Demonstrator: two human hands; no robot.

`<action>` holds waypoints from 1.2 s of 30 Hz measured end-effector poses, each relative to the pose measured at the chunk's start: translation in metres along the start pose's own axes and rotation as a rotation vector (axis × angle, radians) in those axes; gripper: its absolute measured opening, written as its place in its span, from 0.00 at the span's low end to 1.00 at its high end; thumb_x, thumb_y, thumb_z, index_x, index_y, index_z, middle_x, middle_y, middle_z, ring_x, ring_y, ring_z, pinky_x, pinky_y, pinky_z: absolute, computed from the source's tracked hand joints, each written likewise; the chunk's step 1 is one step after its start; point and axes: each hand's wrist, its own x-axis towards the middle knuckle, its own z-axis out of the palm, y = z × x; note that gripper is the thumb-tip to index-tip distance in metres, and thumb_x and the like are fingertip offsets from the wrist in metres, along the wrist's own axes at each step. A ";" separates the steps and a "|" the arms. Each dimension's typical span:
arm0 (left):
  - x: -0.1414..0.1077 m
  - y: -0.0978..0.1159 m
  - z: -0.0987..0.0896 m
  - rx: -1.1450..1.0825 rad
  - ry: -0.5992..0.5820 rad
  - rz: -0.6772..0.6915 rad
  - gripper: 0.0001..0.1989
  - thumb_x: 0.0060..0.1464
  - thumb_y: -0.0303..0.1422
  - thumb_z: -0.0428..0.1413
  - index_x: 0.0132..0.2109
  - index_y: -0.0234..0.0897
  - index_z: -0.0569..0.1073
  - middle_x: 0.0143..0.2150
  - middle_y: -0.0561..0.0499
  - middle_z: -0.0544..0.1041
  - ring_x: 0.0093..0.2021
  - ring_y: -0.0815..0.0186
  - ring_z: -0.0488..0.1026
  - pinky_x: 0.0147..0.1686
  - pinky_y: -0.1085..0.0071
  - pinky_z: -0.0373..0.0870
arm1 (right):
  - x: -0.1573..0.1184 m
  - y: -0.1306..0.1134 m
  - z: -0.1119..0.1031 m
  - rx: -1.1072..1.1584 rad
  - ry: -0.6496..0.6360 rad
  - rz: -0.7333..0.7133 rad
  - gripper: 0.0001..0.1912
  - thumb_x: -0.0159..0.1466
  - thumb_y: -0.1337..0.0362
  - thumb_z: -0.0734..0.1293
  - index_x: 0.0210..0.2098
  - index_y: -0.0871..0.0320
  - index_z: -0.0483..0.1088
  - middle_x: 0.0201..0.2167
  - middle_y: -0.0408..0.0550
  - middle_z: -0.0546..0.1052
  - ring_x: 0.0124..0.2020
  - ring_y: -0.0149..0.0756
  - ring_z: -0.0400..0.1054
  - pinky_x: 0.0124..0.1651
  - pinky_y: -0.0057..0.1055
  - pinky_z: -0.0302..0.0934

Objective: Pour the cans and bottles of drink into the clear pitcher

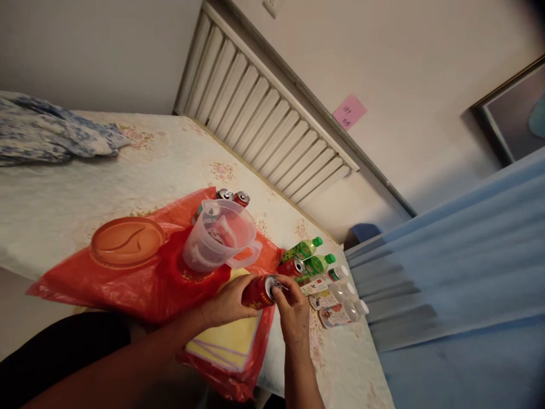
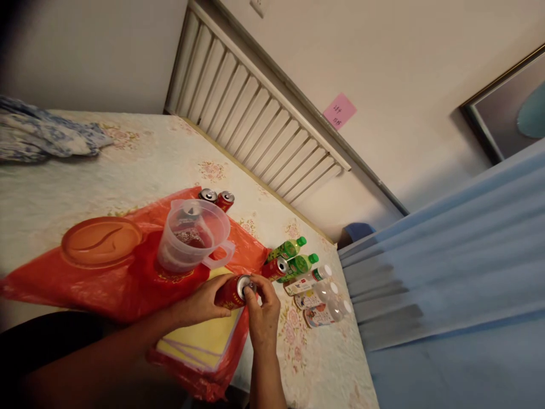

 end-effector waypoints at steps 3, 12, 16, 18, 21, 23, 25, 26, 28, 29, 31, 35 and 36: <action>-0.002 0.002 -0.002 0.028 -0.006 0.009 0.35 0.40 0.30 0.65 0.58 0.38 0.68 0.57 0.45 0.76 0.57 0.53 0.72 0.59 0.58 0.68 | -0.001 0.004 0.002 0.033 0.023 0.052 0.08 0.56 0.61 0.71 0.36 0.56 0.78 0.42 0.52 0.81 0.44 0.44 0.76 0.49 0.39 0.69; -0.006 0.008 -0.007 0.071 -0.066 0.007 0.32 0.40 0.29 0.64 0.56 0.39 0.71 0.55 0.47 0.77 0.54 0.54 0.73 0.56 0.60 0.68 | -0.001 0.002 0.000 0.052 -0.021 0.162 0.05 0.52 0.62 0.71 0.28 0.56 0.73 0.38 0.48 0.81 0.35 0.38 0.74 0.40 0.33 0.68; -0.008 0.009 -0.009 0.091 -0.073 -0.006 0.33 0.39 0.29 0.65 0.56 0.39 0.71 0.55 0.47 0.77 0.54 0.54 0.72 0.56 0.60 0.68 | -0.002 0.001 0.000 0.046 -0.033 0.163 0.05 0.52 0.63 0.71 0.26 0.56 0.71 0.37 0.48 0.81 0.34 0.37 0.73 0.39 0.32 0.68; -0.009 0.010 -0.010 0.094 -0.078 -0.008 0.33 0.39 0.28 0.64 0.56 0.39 0.71 0.55 0.47 0.77 0.54 0.54 0.72 0.56 0.61 0.68 | -0.003 0.001 0.000 0.044 -0.030 0.156 0.05 0.52 0.63 0.71 0.26 0.56 0.71 0.37 0.48 0.81 0.34 0.37 0.73 0.38 0.32 0.68; -0.011 0.012 -0.010 0.103 -0.074 -0.003 0.30 0.40 0.28 0.63 0.54 0.38 0.72 0.55 0.48 0.77 0.53 0.55 0.72 0.56 0.62 0.67 | -0.004 0.000 0.001 0.048 -0.016 0.163 0.05 0.52 0.63 0.71 0.25 0.56 0.71 0.36 0.48 0.81 0.32 0.37 0.73 0.35 0.31 0.67; -0.011 0.012 -0.010 0.107 -0.075 0.002 0.29 0.40 0.28 0.63 0.54 0.38 0.72 0.54 0.48 0.77 0.53 0.55 0.72 0.55 0.62 0.67 | -0.004 -0.001 0.003 0.040 -0.009 0.169 0.05 0.51 0.63 0.71 0.24 0.56 0.70 0.36 0.48 0.81 0.32 0.37 0.73 0.34 0.31 0.67; -0.011 0.013 -0.011 0.106 -0.082 0.003 0.30 0.40 0.28 0.63 0.54 0.38 0.72 0.54 0.48 0.77 0.53 0.55 0.72 0.55 0.62 0.68 | -0.005 -0.003 0.003 0.024 -0.007 0.162 0.05 0.51 0.63 0.71 0.24 0.56 0.70 0.36 0.49 0.81 0.32 0.38 0.74 0.34 0.31 0.67; -0.012 0.014 -0.012 0.103 -0.084 0.002 0.30 0.40 0.28 0.63 0.54 0.38 0.72 0.54 0.48 0.77 0.53 0.55 0.72 0.55 0.62 0.67 | -0.005 -0.003 0.004 0.015 -0.005 0.156 0.05 0.52 0.63 0.70 0.24 0.56 0.70 0.36 0.49 0.81 0.33 0.38 0.74 0.35 0.32 0.67; -0.012 0.016 -0.013 0.095 -0.087 -0.001 0.30 0.40 0.27 0.62 0.54 0.38 0.72 0.54 0.47 0.77 0.53 0.55 0.72 0.55 0.62 0.67 | -0.006 -0.004 0.004 0.003 -0.004 0.150 0.05 0.52 0.63 0.70 0.24 0.56 0.70 0.36 0.49 0.81 0.33 0.39 0.74 0.35 0.32 0.68; -0.012 0.017 -0.013 0.089 -0.086 -0.001 0.29 0.40 0.27 0.62 0.54 0.37 0.72 0.54 0.47 0.77 0.53 0.55 0.72 0.55 0.63 0.67 | -0.006 -0.004 0.004 -0.001 -0.005 0.151 0.06 0.52 0.62 0.70 0.24 0.56 0.70 0.36 0.49 0.81 0.33 0.39 0.74 0.35 0.32 0.68; -0.013 0.018 -0.014 0.079 -0.087 -0.001 0.30 0.40 0.26 0.61 0.54 0.36 0.72 0.55 0.47 0.78 0.53 0.55 0.72 0.55 0.64 0.67 | -0.006 -0.004 0.005 -0.004 -0.006 0.158 0.06 0.52 0.62 0.70 0.24 0.56 0.69 0.36 0.49 0.81 0.33 0.39 0.74 0.35 0.32 0.67; -0.015 0.017 -0.014 0.074 -0.091 -0.002 0.32 0.40 0.26 0.61 0.57 0.37 0.71 0.56 0.48 0.77 0.54 0.55 0.72 0.57 0.63 0.66 | -0.007 -0.005 0.005 0.003 0.000 0.158 0.06 0.51 0.62 0.70 0.24 0.55 0.70 0.35 0.48 0.80 0.33 0.39 0.74 0.36 0.32 0.67; -0.016 0.016 -0.014 0.072 -0.090 -0.002 0.33 0.40 0.26 0.62 0.57 0.37 0.70 0.57 0.48 0.76 0.55 0.55 0.71 0.57 0.63 0.66 | -0.007 -0.005 0.005 0.007 0.000 0.157 0.06 0.51 0.62 0.70 0.24 0.55 0.70 0.35 0.48 0.80 0.33 0.39 0.74 0.36 0.31 0.67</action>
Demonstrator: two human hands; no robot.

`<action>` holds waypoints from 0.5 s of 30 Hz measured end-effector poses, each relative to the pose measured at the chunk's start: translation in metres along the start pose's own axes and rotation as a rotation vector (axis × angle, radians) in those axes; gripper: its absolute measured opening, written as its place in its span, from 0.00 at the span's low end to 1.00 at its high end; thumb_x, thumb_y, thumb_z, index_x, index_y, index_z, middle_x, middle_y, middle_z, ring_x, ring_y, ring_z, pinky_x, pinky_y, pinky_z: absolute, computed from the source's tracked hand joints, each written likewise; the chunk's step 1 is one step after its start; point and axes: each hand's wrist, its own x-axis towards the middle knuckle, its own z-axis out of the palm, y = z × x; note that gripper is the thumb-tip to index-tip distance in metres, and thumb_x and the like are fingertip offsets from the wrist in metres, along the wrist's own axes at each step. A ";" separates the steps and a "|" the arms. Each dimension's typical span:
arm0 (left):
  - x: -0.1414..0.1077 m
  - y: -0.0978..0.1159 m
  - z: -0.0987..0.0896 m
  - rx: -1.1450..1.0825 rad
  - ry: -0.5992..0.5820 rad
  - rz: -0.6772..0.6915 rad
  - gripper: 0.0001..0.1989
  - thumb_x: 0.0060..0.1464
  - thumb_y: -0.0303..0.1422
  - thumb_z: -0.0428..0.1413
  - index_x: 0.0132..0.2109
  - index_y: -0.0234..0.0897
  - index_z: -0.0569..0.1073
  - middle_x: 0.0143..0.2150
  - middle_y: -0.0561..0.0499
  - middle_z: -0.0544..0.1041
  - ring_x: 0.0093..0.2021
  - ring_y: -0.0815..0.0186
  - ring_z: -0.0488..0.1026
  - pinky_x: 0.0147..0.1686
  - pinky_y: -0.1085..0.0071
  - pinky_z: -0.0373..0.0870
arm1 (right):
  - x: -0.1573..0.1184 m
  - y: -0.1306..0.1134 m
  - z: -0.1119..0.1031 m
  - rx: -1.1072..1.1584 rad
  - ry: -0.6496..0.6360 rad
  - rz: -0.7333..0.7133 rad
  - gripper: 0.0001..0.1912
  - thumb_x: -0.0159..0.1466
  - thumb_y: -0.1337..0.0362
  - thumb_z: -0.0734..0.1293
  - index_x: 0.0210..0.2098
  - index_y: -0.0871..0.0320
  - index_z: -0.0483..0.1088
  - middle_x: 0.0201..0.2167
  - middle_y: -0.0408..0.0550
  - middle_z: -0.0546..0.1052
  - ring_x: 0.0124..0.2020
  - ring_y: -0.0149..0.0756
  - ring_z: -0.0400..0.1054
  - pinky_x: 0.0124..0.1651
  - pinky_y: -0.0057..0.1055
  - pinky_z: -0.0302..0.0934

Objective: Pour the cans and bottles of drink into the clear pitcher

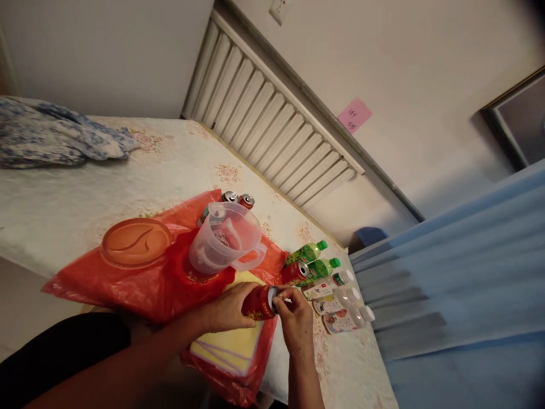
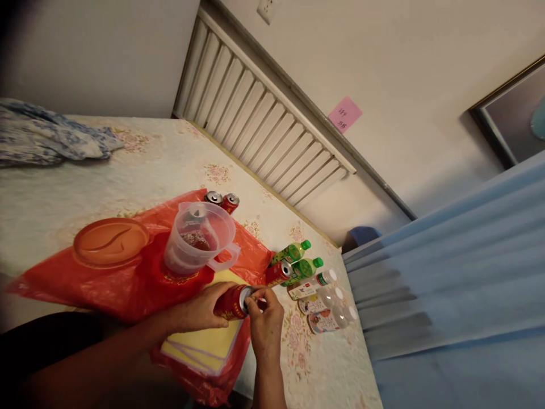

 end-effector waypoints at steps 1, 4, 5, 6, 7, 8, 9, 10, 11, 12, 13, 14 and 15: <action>0.000 -0.001 0.000 -0.003 0.000 0.001 0.33 0.40 0.26 0.62 0.58 0.37 0.70 0.57 0.47 0.76 0.55 0.55 0.71 0.58 0.63 0.66 | 0.000 0.000 0.000 0.004 -0.001 0.002 0.06 0.51 0.61 0.70 0.24 0.55 0.70 0.34 0.48 0.80 0.33 0.38 0.74 0.35 0.31 0.67; -0.001 -0.003 0.001 -0.002 0.000 -0.007 0.34 0.40 0.26 0.62 0.58 0.36 0.69 0.57 0.47 0.75 0.55 0.55 0.71 0.58 0.62 0.66 | -0.001 0.001 0.001 0.017 -0.004 0.012 0.06 0.52 0.61 0.71 0.25 0.56 0.70 0.34 0.47 0.80 0.31 0.37 0.73 0.34 0.31 0.67; -0.001 -0.003 0.001 0.002 -0.005 -0.015 0.33 0.40 0.26 0.62 0.57 0.37 0.69 0.57 0.47 0.75 0.55 0.55 0.71 0.57 0.62 0.66 | -0.001 0.001 0.001 0.021 -0.005 0.014 0.07 0.52 0.61 0.71 0.25 0.56 0.71 0.34 0.47 0.80 0.31 0.37 0.73 0.34 0.31 0.66; 0.000 -0.003 0.001 0.007 -0.014 -0.025 0.33 0.40 0.27 0.63 0.57 0.37 0.69 0.56 0.46 0.75 0.55 0.55 0.72 0.57 0.61 0.67 | -0.001 0.002 0.001 0.025 -0.007 0.015 0.07 0.52 0.61 0.72 0.25 0.56 0.71 0.34 0.47 0.80 0.30 0.37 0.73 0.34 0.31 0.66; 0.000 -0.003 0.001 0.012 -0.025 -0.037 0.32 0.40 0.28 0.63 0.56 0.37 0.69 0.56 0.46 0.76 0.54 0.54 0.72 0.56 0.61 0.68 | -0.001 0.003 0.001 0.030 -0.011 0.015 0.07 0.52 0.60 0.72 0.26 0.56 0.71 0.33 0.46 0.80 0.30 0.36 0.72 0.34 0.30 0.66; 0.000 -0.003 0.000 0.013 -0.039 -0.047 0.32 0.40 0.29 0.64 0.55 0.38 0.69 0.55 0.46 0.76 0.54 0.54 0.72 0.55 0.60 0.68 | -0.001 0.004 0.000 0.037 -0.016 0.015 0.07 0.53 0.60 0.72 0.26 0.56 0.72 0.32 0.46 0.80 0.30 0.36 0.72 0.34 0.30 0.66; 0.000 -0.003 -0.001 0.009 -0.055 -0.055 0.32 0.39 0.29 0.64 0.55 0.38 0.69 0.55 0.46 0.76 0.53 0.54 0.73 0.55 0.60 0.69 | -0.001 0.004 -0.002 0.051 -0.025 0.016 0.08 0.53 0.60 0.73 0.27 0.56 0.73 0.32 0.45 0.80 0.30 0.35 0.72 0.34 0.30 0.66; 0.000 -0.002 -0.002 0.001 -0.069 -0.058 0.33 0.39 0.30 0.65 0.55 0.39 0.69 0.55 0.46 0.76 0.54 0.53 0.73 0.55 0.59 0.69 | 0.000 0.005 -0.003 0.070 -0.029 0.018 0.08 0.54 0.59 0.73 0.28 0.57 0.73 0.31 0.45 0.80 0.30 0.35 0.71 0.34 0.30 0.66; -0.001 -0.001 -0.003 -0.010 -0.079 -0.058 0.34 0.39 0.31 0.65 0.56 0.40 0.69 0.56 0.46 0.76 0.55 0.52 0.72 0.56 0.59 0.69 | 0.002 0.005 -0.005 0.097 -0.025 0.019 0.09 0.55 0.58 0.73 0.29 0.57 0.74 0.32 0.45 0.80 0.31 0.35 0.72 0.35 0.30 0.66; -0.002 0.000 -0.005 -0.021 -0.088 -0.059 0.35 0.38 0.31 0.66 0.57 0.40 0.68 0.58 0.46 0.75 0.56 0.52 0.72 0.58 0.58 0.68 | 0.005 0.005 -0.007 0.126 -0.019 0.023 0.11 0.56 0.56 0.74 0.30 0.57 0.75 0.33 0.46 0.81 0.32 0.36 0.73 0.37 0.30 0.67; -0.002 0.001 -0.006 -0.032 -0.095 -0.062 0.36 0.38 0.31 0.66 0.58 0.41 0.68 0.59 0.46 0.74 0.58 0.51 0.71 0.60 0.58 0.67 | 0.009 0.004 -0.008 0.156 -0.012 0.027 0.12 0.57 0.55 0.74 0.31 0.57 0.76 0.34 0.47 0.81 0.34 0.37 0.74 0.40 0.31 0.68; -0.003 0.001 -0.007 -0.046 -0.105 -0.070 0.38 0.38 0.32 0.66 0.59 0.42 0.68 0.60 0.46 0.74 0.59 0.50 0.70 0.61 0.57 0.66 | 0.013 0.003 -0.009 0.187 -0.008 0.029 0.13 0.57 0.54 0.75 0.32 0.57 0.76 0.36 0.48 0.82 0.37 0.38 0.75 0.42 0.33 0.69; -0.004 0.002 -0.009 -0.060 -0.116 -0.078 0.38 0.38 0.32 0.66 0.60 0.42 0.68 0.61 0.46 0.74 0.60 0.50 0.70 0.61 0.57 0.66 | 0.019 0.002 -0.008 0.219 -0.013 0.030 0.15 0.57 0.53 0.75 0.33 0.57 0.76 0.37 0.49 0.82 0.39 0.39 0.75 0.45 0.35 0.70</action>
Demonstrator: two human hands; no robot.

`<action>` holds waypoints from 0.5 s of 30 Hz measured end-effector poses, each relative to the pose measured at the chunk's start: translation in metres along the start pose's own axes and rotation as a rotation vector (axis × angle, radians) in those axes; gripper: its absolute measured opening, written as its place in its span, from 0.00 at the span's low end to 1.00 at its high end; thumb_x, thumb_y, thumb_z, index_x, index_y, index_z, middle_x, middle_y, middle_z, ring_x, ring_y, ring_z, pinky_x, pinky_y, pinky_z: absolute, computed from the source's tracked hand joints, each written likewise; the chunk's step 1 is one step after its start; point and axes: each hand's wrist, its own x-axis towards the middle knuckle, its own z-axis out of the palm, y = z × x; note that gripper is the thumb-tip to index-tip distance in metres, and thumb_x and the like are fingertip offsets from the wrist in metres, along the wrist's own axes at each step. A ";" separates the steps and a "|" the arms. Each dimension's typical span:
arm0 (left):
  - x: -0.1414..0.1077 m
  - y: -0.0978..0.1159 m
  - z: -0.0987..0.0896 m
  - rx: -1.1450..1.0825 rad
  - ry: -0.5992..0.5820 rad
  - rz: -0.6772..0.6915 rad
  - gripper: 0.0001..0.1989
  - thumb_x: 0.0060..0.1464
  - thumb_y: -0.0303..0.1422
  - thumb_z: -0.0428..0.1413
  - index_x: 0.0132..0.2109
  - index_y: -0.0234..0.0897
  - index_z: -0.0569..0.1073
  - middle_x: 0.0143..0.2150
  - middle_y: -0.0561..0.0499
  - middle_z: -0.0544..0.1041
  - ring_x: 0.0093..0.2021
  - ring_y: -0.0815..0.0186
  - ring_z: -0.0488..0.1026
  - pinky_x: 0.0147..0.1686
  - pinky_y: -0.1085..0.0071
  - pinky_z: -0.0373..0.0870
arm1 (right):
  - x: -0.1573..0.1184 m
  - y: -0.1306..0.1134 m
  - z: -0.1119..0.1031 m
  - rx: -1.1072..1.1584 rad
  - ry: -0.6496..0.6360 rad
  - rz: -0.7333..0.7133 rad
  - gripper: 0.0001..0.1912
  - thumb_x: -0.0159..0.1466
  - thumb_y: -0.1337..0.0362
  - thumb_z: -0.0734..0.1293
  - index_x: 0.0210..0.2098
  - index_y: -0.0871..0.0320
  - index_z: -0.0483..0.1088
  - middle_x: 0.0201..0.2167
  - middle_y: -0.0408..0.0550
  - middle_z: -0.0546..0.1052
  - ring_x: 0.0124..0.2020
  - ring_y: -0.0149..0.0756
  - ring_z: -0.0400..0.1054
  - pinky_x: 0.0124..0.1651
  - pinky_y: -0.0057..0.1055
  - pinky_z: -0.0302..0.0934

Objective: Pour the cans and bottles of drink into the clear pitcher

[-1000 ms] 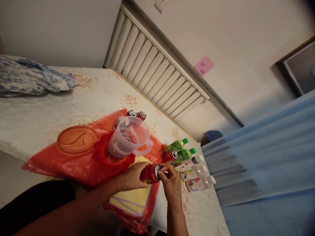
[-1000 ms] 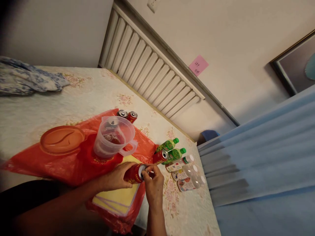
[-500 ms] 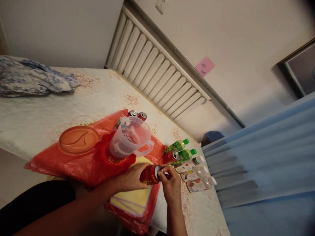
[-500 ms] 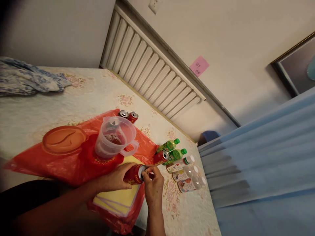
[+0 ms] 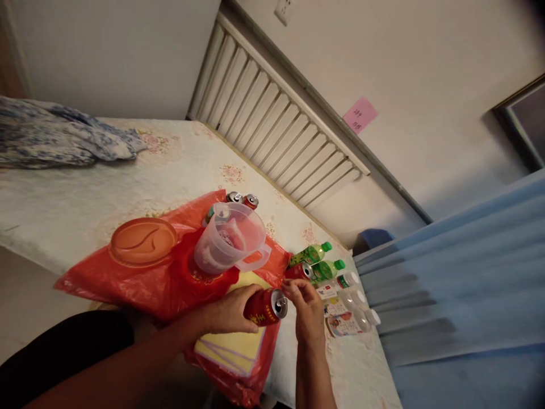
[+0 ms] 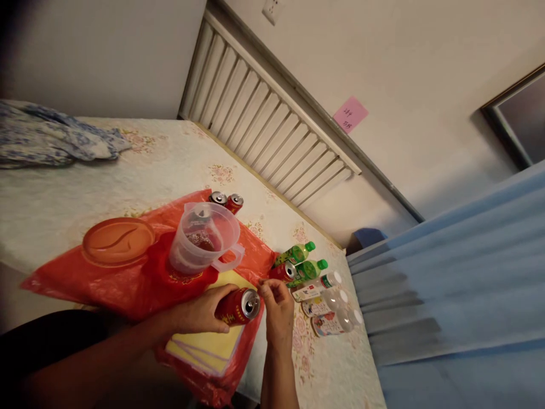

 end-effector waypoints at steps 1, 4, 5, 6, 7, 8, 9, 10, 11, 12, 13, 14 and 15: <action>-0.001 0.000 -0.002 -0.015 -0.016 -0.006 0.38 0.38 0.32 0.67 0.59 0.42 0.68 0.60 0.46 0.74 0.59 0.50 0.71 0.61 0.58 0.66 | 0.006 -0.001 0.002 0.033 -0.015 -0.001 0.16 0.56 0.52 0.76 0.34 0.58 0.77 0.38 0.50 0.82 0.40 0.41 0.76 0.46 0.37 0.70; -0.002 0.000 -0.007 -0.066 -0.082 -0.010 0.38 0.37 0.32 0.67 0.59 0.41 0.69 0.59 0.47 0.75 0.57 0.51 0.73 0.59 0.59 0.68 | 0.026 -0.003 0.013 0.130 -0.116 -0.007 0.19 0.55 0.50 0.77 0.37 0.58 0.76 0.39 0.51 0.82 0.41 0.43 0.78 0.49 0.42 0.71; -0.003 0.000 -0.009 -0.081 -0.103 -0.013 0.39 0.37 0.32 0.67 0.60 0.40 0.69 0.59 0.47 0.76 0.57 0.51 0.73 0.59 0.59 0.68 | 0.032 -0.003 0.018 0.157 -0.155 -0.009 0.21 0.55 0.49 0.77 0.38 0.58 0.76 0.39 0.52 0.82 0.41 0.44 0.78 0.49 0.43 0.71; -0.003 -0.001 -0.011 -0.096 -0.124 -0.019 0.40 0.36 0.32 0.68 0.60 0.40 0.69 0.59 0.47 0.76 0.56 0.51 0.73 0.58 0.59 0.69 | 0.038 -0.003 0.023 0.179 -0.194 -0.012 0.22 0.56 0.49 0.77 0.40 0.58 0.76 0.40 0.52 0.82 0.42 0.45 0.78 0.50 0.43 0.71; -0.004 -0.002 -0.014 -0.114 -0.146 -0.029 0.41 0.36 0.33 0.68 0.60 0.40 0.68 0.59 0.47 0.76 0.56 0.51 0.73 0.58 0.59 0.69 | 0.043 -0.003 0.029 0.194 -0.232 -0.020 0.22 0.57 0.48 0.76 0.42 0.58 0.76 0.41 0.53 0.82 0.44 0.45 0.78 0.51 0.44 0.71; -0.005 -0.002 -0.016 -0.132 -0.171 -0.041 0.41 0.35 0.33 0.68 0.60 0.40 0.68 0.58 0.47 0.76 0.56 0.50 0.73 0.57 0.60 0.70 | 0.048 -0.003 0.035 0.199 -0.271 -0.033 0.23 0.58 0.47 0.75 0.44 0.57 0.76 0.42 0.52 0.82 0.45 0.45 0.77 0.52 0.43 0.70; -0.006 -0.002 -0.018 -0.144 -0.195 -0.053 0.41 0.34 0.34 0.69 0.59 0.40 0.69 0.57 0.47 0.76 0.55 0.51 0.74 0.55 0.60 0.71 | 0.051 -0.002 0.041 0.192 -0.318 -0.046 0.23 0.60 0.46 0.74 0.45 0.57 0.76 0.43 0.52 0.81 0.46 0.44 0.77 0.53 0.43 0.70; -0.008 -0.002 -0.020 -0.151 -0.218 -0.064 0.40 0.34 0.34 0.69 0.58 0.40 0.69 0.56 0.48 0.77 0.54 0.51 0.74 0.54 0.61 0.71 | 0.054 -0.002 0.047 0.172 -0.379 -0.059 0.23 0.62 0.44 0.72 0.46 0.56 0.76 0.44 0.52 0.81 0.46 0.44 0.76 0.54 0.42 0.69; -0.009 -0.002 -0.023 -0.152 -0.235 -0.073 0.39 0.34 0.35 0.69 0.57 0.40 0.70 0.55 0.48 0.77 0.52 0.51 0.75 0.52 0.62 0.72 | 0.055 -0.002 0.053 0.149 -0.445 -0.071 0.23 0.63 0.43 0.70 0.45 0.56 0.76 0.43 0.52 0.81 0.46 0.43 0.75 0.54 0.41 0.68; -0.011 -0.002 -0.025 -0.148 -0.245 -0.078 0.38 0.33 0.35 0.70 0.56 0.40 0.71 0.54 0.49 0.77 0.52 0.52 0.75 0.51 0.62 0.73 | 0.056 -0.001 0.060 0.134 -0.510 -0.080 0.24 0.64 0.42 0.68 0.43 0.56 0.77 0.41 0.51 0.81 0.44 0.42 0.75 0.53 0.41 0.67; -0.012 -0.002 -0.027 -0.142 -0.250 -0.082 0.37 0.33 0.35 0.70 0.55 0.40 0.71 0.53 0.49 0.77 0.51 0.52 0.75 0.50 0.63 0.73 | 0.057 0.000 0.067 0.135 -0.560 -0.084 0.24 0.65 0.41 0.66 0.39 0.56 0.77 0.37 0.50 0.81 0.41 0.41 0.74 0.51 0.39 0.67; -0.013 -0.001 -0.028 -0.135 -0.252 -0.084 0.37 0.33 0.35 0.70 0.54 0.41 0.72 0.53 0.49 0.78 0.50 0.52 0.75 0.49 0.63 0.73 | 0.056 0.001 0.074 0.156 -0.586 -0.084 0.24 0.65 0.41 0.66 0.34 0.56 0.76 0.32 0.48 0.79 0.36 0.39 0.73 0.48 0.38 0.67; -0.014 -0.001 -0.030 -0.130 -0.258 -0.086 0.37 0.33 0.35 0.70 0.54 0.41 0.72 0.52 0.50 0.78 0.50 0.52 0.75 0.49 0.63 0.73 | 0.056 0.003 0.082 0.196 -0.584 -0.079 0.23 0.64 0.41 0.67 0.29 0.56 0.73 0.25 0.44 0.75 0.30 0.37 0.70 0.44 0.36 0.67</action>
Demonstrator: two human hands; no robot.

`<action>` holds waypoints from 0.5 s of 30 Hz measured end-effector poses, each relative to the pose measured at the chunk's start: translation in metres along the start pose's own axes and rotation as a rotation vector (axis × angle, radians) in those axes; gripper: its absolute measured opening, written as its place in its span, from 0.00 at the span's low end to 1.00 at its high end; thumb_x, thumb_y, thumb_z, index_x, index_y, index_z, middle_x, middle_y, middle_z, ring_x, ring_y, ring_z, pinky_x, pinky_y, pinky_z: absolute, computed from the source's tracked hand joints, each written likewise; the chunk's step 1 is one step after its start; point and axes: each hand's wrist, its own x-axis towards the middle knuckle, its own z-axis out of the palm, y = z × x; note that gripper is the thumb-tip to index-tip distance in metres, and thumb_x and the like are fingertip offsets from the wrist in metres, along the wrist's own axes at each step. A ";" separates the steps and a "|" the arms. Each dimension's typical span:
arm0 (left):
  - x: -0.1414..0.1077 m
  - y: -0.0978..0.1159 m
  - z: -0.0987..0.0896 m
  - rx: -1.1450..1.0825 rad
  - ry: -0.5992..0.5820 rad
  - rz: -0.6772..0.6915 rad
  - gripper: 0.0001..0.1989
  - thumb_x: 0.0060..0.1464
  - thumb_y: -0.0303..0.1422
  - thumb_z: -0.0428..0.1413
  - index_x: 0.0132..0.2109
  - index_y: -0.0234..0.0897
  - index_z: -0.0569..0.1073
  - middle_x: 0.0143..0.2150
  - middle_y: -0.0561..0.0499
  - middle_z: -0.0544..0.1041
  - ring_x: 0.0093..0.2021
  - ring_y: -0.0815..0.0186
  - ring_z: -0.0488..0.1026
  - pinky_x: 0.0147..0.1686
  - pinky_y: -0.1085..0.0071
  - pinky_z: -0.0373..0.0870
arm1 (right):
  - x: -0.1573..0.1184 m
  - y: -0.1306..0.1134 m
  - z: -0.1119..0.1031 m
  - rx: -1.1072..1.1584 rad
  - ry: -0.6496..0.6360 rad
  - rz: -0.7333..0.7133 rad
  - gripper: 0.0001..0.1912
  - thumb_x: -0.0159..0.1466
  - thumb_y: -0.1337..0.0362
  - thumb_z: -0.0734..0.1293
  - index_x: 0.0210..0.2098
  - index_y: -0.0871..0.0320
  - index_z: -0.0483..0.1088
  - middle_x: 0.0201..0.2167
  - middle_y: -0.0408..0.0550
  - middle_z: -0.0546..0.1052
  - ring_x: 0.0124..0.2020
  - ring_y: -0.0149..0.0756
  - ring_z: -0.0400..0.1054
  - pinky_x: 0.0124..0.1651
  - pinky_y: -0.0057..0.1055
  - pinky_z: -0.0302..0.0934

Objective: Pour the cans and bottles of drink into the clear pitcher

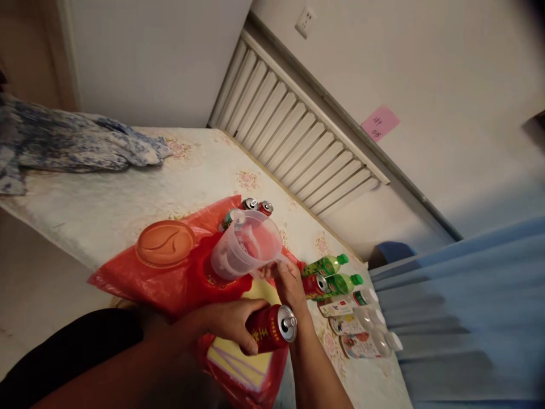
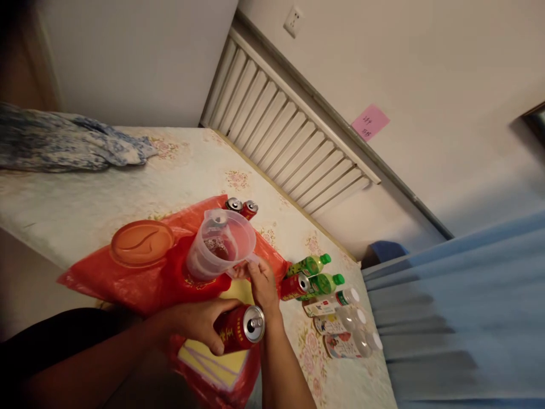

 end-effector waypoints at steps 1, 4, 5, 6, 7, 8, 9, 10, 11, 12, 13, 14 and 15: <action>-0.001 0.000 -0.002 0.001 -0.010 -0.005 0.37 0.32 0.35 0.70 0.54 0.41 0.72 0.52 0.50 0.78 0.50 0.52 0.75 0.49 0.63 0.73 | 0.004 0.003 0.006 0.052 0.025 -0.010 0.23 0.63 0.43 0.68 0.24 0.55 0.69 0.20 0.40 0.70 0.25 0.33 0.65 0.39 0.34 0.65; -0.005 0.001 -0.007 -0.034 -0.061 -0.011 0.39 0.30 0.37 0.71 0.53 0.39 0.72 0.51 0.49 0.78 0.50 0.51 0.75 0.49 0.62 0.74 | 0.015 0.004 0.022 0.182 0.110 -0.029 0.24 0.61 0.48 0.71 0.20 0.54 0.61 0.14 0.32 0.56 0.18 0.27 0.50 0.29 0.29 0.58; -0.006 0.002 -0.009 -0.055 -0.075 -0.004 0.40 0.29 0.38 0.72 0.54 0.39 0.72 0.52 0.49 0.78 0.51 0.50 0.75 0.49 0.62 0.74 | 0.019 0.001 0.026 0.207 0.130 -0.035 0.25 0.61 0.49 0.72 0.20 0.54 0.59 0.14 0.31 0.54 0.17 0.26 0.46 0.27 0.28 0.55; -0.007 0.003 -0.011 -0.077 -0.083 0.008 0.41 0.29 0.39 0.72 0.55 0.39 0.72 0.52 0.49 0.79 0.51 0.50 0.75 0.49 0.63 0.74 | 0.022 -0.003 0.028 0.226 0.147 -0.042 0.25 0.61 0.49 0.72 0.19 0.54 0.57 0.14 0.31 0.52 0.17 0.25 0.43 0.25 0.27 0.53; -0.009 0.005 -0.013 -0.094 -0.083 0.023 0.42 0.30 0.40 0.72 0.55 0.39 0.72 0.53 0.49 0.79 0.52 0.49 0.75 0.49 0.63 0.74 | 0.025 -0.009 0.029 0.240 0.165 -0.051 0.26 0.61 0.49 0.72 0.19 0.54 0.55 0.14 0.30 0.50 0.16 0.24 0.41 0.23 0.26 0.50; -0.011 0.006 -0.015 -0.101 -0.080 0.033 0.41 0.30 0.40 0.72 0.56 0.40 0.72 0.54 0.49 0.78 0.53 0.49 0.75 0.49 0.63 0.73 | 0.028 -0.016 0.028 0.251 0.187 -0.067 0.27 0.60 0.50 0.72 0.19 0.54 0.53 0.14 0.29 0.49 0.16 0.24 0.39 0.22 0.25 0.48; -0.012 0.008 -0.017 -0.099 -0.074 0.039 0.41 0.31 0.40 0.72 0.56 0.41 0.72 0.55 0.48 0.78 0.54 0.48 0.75 0.50 0.63 0.73 | 0.031 -0.025 0.026 0.256 0.211 -0.091 0.28 0.60 0.50 0.73 0.19 0.54 0.52 0.14 0.29 0.48 0.16 0.24 0.38 0.21 0.25 0.46; -0.014 0.010 -0.018 -0.092 -0.072 0.040 0.41 0.31 0.40 0.72 0.56 0.41 0.72 0.55 0.48 0.78 0.55 0.48 0.74 0.50 0.63 0.73 | 0.032 -0.035 0.024 0.255 0.235 -0.122 0.29 0.59 0.50 0.73 0.19 0.54 0.52 0.14 0.29 0.48 0.15 0.23 0.38 0.20 0.24 0.46; -0.015 0.013 -0.020 -0.084 -0.072 0.037 0.41 0.31 0.39 0.72 0.57 0.41 0.72 0.55 0.49 0.78 0.55 0.48 0.74 0.51 0.63 0.72 | 0.033 -0.046 0.021 0.244 0.260 -0.158 0.29 0.59 0.51 0.74 0.18 0.54 0.51 0.14 0.29 0.48 0.15 0.23 0.38 0.20 0.24 0.46; -0.016 0.015 -0.022 -0.075 -0.074 0.032 0.42 0.32 0.39 0.72 0.58 0.42 0.72 0.56 0.49 0.78 0.55 0.48 0.74 0.52 0.62 0.72 | 0.034 -0.057 0.017 0.225 0.287 -0.194 0.29 0.59 0.51 0.74 0.18 0.54 0.51 0.14 0.29 0.48 0.15 0.23 0.39 0.20 0.24 0.46; -0.017 0.017 -0.024 -0.067 -0.072 0.030 0.43 0.32 0.38 0.72 0.59 0.42 0.71 0.56 0.49 0.78 0.56 0.48 0.74 0.53 0.62 0.72 | 0.033 -0.069 0.012 0.201 0.312 -0.229 0.30 0.58 0.51 0.75 0.18 0.54 0.52 0.14 0.29 0.49 0.15 0.22 0.39 0.20 0.24 0.47; -0.018 0.018 -0.026 -0.059 -0.065 0.033 0.43 0.32 0.38 0.72 0.59 0.43 0.71 0.57 0.50 0.78 0.56 0.49 0.74 0.54 0.61 0.72 | 0.033 -0.080 0.007 0.178 0.330 -0.253 0.30 0.58 0.52 0.75 0.18 0.55 0.52 0.14 0.29 0.49 0.15 0.22 0.40 0.20 0.24 0.48; -0.018 0.020 -0.028 -0.048 -0.049 0.043 0.43 0.32 0.37 0.72 0.60 0.43 0.71 0.57 0.50 0.78 0.57 0.49 0.74 0.55 0.61 0.72 | 0.031 -0.091 0.002 0.157 0.348 -0.268 0.30 0.58 0.52 0.75 0.17 0.55 0.52 0.14 0.30 0.49 0.15 0.22 0.41 0.21 0.24 0.48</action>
